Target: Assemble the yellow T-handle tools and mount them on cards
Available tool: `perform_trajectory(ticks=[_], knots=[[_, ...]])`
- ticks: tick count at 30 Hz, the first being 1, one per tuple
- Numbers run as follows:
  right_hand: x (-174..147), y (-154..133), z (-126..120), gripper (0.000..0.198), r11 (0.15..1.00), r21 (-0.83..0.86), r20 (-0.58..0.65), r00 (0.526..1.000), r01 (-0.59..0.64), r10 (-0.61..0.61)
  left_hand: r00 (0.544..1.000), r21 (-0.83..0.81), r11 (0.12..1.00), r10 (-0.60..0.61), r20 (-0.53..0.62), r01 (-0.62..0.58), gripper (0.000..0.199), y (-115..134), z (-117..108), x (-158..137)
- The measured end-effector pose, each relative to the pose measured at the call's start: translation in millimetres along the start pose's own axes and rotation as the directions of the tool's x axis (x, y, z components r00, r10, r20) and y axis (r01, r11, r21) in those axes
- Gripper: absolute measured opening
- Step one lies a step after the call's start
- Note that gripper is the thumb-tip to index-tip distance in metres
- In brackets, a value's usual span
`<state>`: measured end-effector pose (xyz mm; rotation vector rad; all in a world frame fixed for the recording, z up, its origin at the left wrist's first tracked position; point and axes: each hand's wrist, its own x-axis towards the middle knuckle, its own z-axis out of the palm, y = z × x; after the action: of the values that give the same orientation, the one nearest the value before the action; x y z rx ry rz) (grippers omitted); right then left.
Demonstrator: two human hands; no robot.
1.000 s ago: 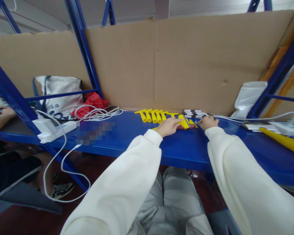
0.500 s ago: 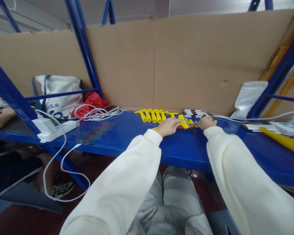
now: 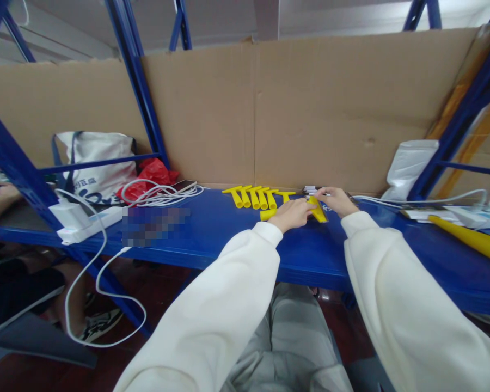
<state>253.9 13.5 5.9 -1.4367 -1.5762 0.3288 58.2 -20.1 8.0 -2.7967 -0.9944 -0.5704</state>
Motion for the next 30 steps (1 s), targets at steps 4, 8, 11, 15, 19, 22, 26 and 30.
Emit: perform_trajectory(ticks=[4, 8, 11, 15, 19, 22, 26, 30], knots=[[-2.3, -3.5, 6.7, 0.025, 1.0, 0.02, 0.055, 0.998, 0.023, -0.024, 1.0, 0.017, 1.0, 0.01, 0.005, -0.01, 0.034, 0.7, 1.5, 0.1], [-1.3, -1.5, 9.1, 0.024, 0.998, 0.011, 0.06, 0.996, 0.059, -0.059, 1.0, 0.075, 0.997, -0.012, 0.007, 0.011, 0.037, -3.9, 4.0, -4.0], [-0.1, -0.1, 10.6, 0.018, 0.998, 0.031, 0.059, 0.996, 0.057, -0.059, 0.999, 0.108, 0.994, -0.024, 0.026, 0.021, 0.038, -4.4, 4.3, -7.4], [-1.1, -1.7, 12.7, 0.014, 0.993, 0.111, 0.094, 0.995, -0.031, 0.02, 0.999, 0.116, 0.993, -0.02, 0.041, 0.016, 0.042, -2.6, 3.0, -11.4], [-2.9, -3.3, 15.8, 0.013, 0.978, 0.171, 0.099, 0.99, -0.116, 0.1, 0.999, 0.117, 0.993, -0.028, 0.046, 0.022, 0.043, -2.3, 3.0, -13.3], [-2.4, -1.2, 18.0, 0.016, 0.964, 0.219, 0.09, 0.987, -0.148, 0.132, 0.999, 0.115, 0.993, -0.03, 0.046, 0.024, 0.043, -3.0, 3.8, -13.6], [-0.7, 3.9, 18.3, 0.022, 0.946, 0.282, 0.132, 0.983, -0.161, 0.128, 0.999, 0.111, 0.994, -0.014, 0.046, 0.009, 0.043, -3.8, 3.8, -14.1], [-0.1, 6.5, 14.7, 0.028, 0.935, 0.323, 0.175, 0.98, -0.146, 0.092, 0.998, 0.117, 0.993, 0.004, 0.057, -0.011, 0.043, -3.4, 2.1, -15.1]])
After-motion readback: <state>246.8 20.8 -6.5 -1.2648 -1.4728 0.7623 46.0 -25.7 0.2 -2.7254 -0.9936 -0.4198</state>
